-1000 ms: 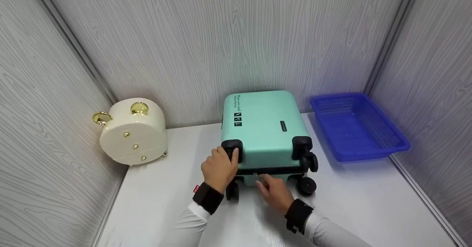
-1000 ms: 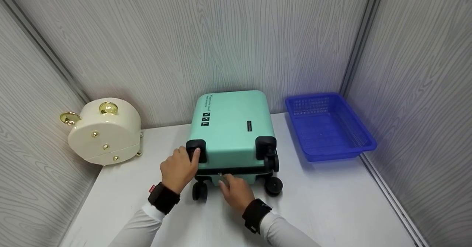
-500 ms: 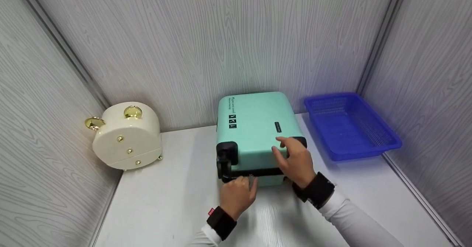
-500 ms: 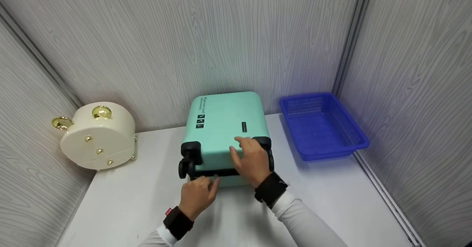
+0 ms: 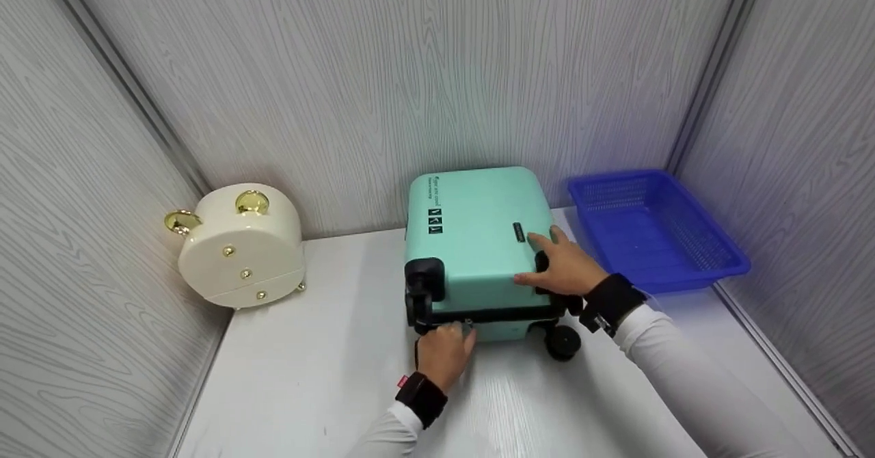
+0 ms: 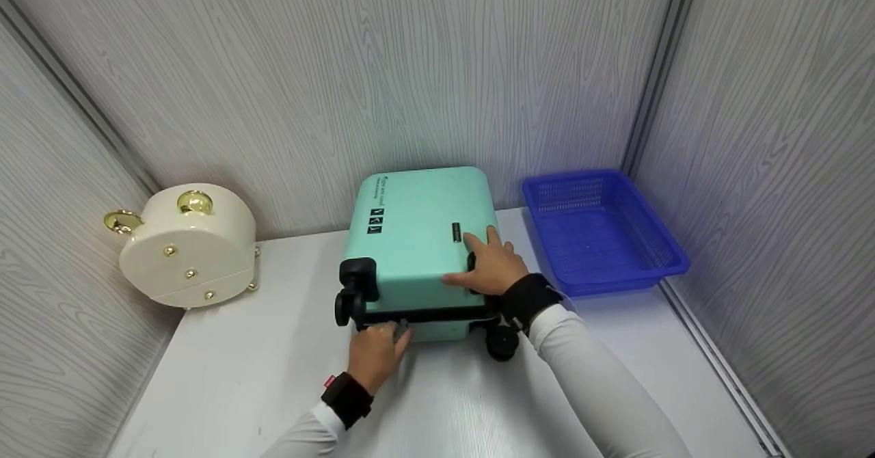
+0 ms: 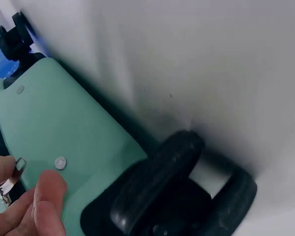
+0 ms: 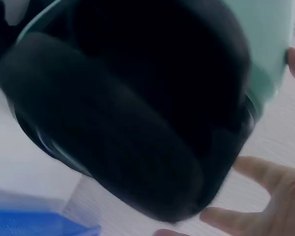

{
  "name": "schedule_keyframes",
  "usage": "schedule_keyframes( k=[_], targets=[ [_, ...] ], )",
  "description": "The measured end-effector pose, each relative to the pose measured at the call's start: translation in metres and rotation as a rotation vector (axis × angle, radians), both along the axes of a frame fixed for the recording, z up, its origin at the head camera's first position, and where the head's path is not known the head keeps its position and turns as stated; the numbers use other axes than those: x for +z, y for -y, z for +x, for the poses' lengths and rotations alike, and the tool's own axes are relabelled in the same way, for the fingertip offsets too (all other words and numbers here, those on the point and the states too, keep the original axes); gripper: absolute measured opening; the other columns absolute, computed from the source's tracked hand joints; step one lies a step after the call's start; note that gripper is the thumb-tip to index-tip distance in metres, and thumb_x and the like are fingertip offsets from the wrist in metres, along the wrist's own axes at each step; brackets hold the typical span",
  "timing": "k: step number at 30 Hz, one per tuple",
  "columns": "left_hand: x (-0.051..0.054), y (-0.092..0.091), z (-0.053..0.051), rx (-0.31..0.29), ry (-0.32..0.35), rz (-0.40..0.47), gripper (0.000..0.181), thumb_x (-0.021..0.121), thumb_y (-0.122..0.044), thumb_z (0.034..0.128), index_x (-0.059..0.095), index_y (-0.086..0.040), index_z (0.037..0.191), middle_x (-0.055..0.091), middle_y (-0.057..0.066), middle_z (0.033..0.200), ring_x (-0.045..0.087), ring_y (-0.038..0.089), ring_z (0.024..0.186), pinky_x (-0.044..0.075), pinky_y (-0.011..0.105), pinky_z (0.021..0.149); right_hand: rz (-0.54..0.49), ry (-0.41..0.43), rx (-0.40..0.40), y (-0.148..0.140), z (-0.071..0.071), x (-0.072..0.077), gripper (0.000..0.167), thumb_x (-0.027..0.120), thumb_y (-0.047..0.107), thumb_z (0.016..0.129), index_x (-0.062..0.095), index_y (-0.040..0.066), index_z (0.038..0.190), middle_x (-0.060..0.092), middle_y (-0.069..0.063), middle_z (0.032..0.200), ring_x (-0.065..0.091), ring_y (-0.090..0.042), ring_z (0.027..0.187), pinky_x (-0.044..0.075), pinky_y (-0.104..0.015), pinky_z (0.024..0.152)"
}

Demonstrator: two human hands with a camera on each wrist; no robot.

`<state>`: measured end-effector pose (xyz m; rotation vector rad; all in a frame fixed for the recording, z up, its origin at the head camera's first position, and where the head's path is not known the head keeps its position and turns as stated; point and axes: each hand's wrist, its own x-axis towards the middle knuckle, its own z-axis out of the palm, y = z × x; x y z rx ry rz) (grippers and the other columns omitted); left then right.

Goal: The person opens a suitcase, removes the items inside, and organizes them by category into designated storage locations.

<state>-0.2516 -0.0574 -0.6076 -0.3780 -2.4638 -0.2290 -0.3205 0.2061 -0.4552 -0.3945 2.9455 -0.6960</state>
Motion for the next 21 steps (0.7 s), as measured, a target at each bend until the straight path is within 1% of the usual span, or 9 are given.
schedule_keyframes(
  k=[2, 5, 7, 8, 10, 11, 13, 17, 21],
  targets=[
    [0.000, -0.002, -0.001, -0.035, 0.035, 0.066, 0.037, 0.083, -0.030, 0.0946, 0.065, -0.013, 0.068, 0.062, 0.002, 0.056, 0.059, 0.015, 0.044, 0.047, 0.032, 0.039, 0.008, 0.055, 0.009, 0.000, 0.003, -0.003, 0.117, 0.085, 0.059, 0.089, 0.022, 0.011, 0.175, 0.003, -0.039, 0.176, 0.035, -0.071, 0.147, 0.042, -0.075, 0.115],
    [0.000, -0.004, 0.001, -0.073, 0.066, 0.129, 0.028, 0.078, -0.022, 0.0971, 0.070, -0.012, 0.073, 0.064, 0.002, 0.060, 0.061, 0.016, 0.048, 0.049, 0.033, 0.041, 0.008, 0.052, 0.016, 0.000, 0.008, -0.009, 0.117, 0.090, 0.039, 0.088, 0.016, 0.013, 0.176, -0.002, -0.038, 0.176, 0.048, -0.073, 0.133, 0.052, -0.071, 0.105],
    [-0.001, -0.004, 0.002, -0.084, 0.060, 0.141, 0.025, 0.076, -0.020, 0.0973, 0.071, -0.011, 0.075, 0.065, 0.002, 0.061, 0.062, 0.017, 0.048, 0.049, 0.033, 0.042, -0.007, 0.026, 0.016, 0.000, 0.010, -0.013, 0.112, 0.087, 0.018, 0.088, 0.017, 0.014, 0.176, -0.002, -0.038, 0.176, 0.063, -0.062, 0.109, 0.058, -0.060, 0.086],
    [-0.002, -0.003, 0.003, -0.088, 0.048, 0.138, 0.024, 0.076, -0.018, 0.0972, 0.071, -0.011, 0.075, 0.064, 0.002, 0.062, 0.062, 0.016, 0.048, 0.049, 0.033, 0.041, -0.018, 0.017, 0.016, 0.001, 0.010, -0.015, 0.110, 0.083, 0.007, 0.087, 0.018, 0.015, 0.176, -0.002, -0.037, 0.177, 0.065, -0.053, 0.094, 0.057, -0.053, 0.075],
    [-0.004, -0.002, 0.004, -0.096, 0.012, 0.120, 0.023, 0.076, -0.016, 0.0970, 0.071, -0.011, 0.075, 0.065, 0.002, 0.062, 0.062, 0.016, 0.049, 0.049, 0.033, 0.041, -0.034, 0.008, 0.011, 0.001, 0.010, -0.018, 0.109, 0.073, -0.007, 0.084, 0.019, 0.017, 0.176, -0.002, -0.036, 0.177, 0.054, -0.034, 0.070, 0.045, -0.040, 0.060],
    [-0.004, -0.001, 0.005, -0.103, -0.005, 0.116, 0.023, 0.076, -0.015, 0.0970, 0.069, -0.011, 0.075, 0.064, 0.001, 0.062, 0.061, 0.016, 0.048, 0.049, 0.033, 0.041, -0.042, 0.008, 0.006, 0.000, 0.010, -0.019, 0.109, 0.068, -0.011, 0.083, 0.019, 0.017, 0.176, -0.003, -0.035, 0.178, 0.046, -0.028, 0.065, 0.039, -0.037, 0.057],
    [-0.005, 0.001, 0.006, -0.118, -0.027, 0.114, 0.027, 0.075, -0.013, 0.0976, 0.066, -0.011, 0.073, 0.062, 0.001, 0.062, 0.060, 0.015, 0.048, 0.048, 0.032, 0.041, -0.060, 0.014, -0.008, 0.000, 0.011, -0.020, 0.109, 0.061, -0.015, 0.082, 0.019, 0.020, 0.176, -0.004, -0.033, 0.179, 0.039, -0.023, 0.063, 0.032, -0.033, 0.056],
    [-0.002, 0.008, 0.008, -0.154, -0.014, 0.160, 0.037, 0.073, -0.012, 0.0989, 0.056, -0.014, 0.066, 0.056, 0.000, 0.059, 0.057, 0.015, 0.048, 0.045, 0.030, 0.042, -0.075, 0.015, -0.015, -0.001, 0.011, -0.020, 0.107, 0.060, -0.015, 0.083, 0.020, 0.021, 0.176, -0.003, -0.032, 0.179, 0.040, -0.027, 0.069, 0.032, -0.034, 0.056],
    [0.000, 0.019, 0.010, -0.141, 0.011, 0.207, 0.044, 0.072, -0.012, 0.0993, 0.049, -0.016, 0.062, 0.052, 0.001, 0.055, 0.056, 0.017, 0.047, 0.043, 0.032, 0.041, -0.074, 0.025, -0.008, -0.002, 0.009, -0.021, 0.106, 0.060, -0.014, 0.084, 0.019, 0.020, 0.176, -0.004, -0.032, 0.179, 0.041, -0.027, 0.070, 0.033, -0.034, 0.058]
  ],
)
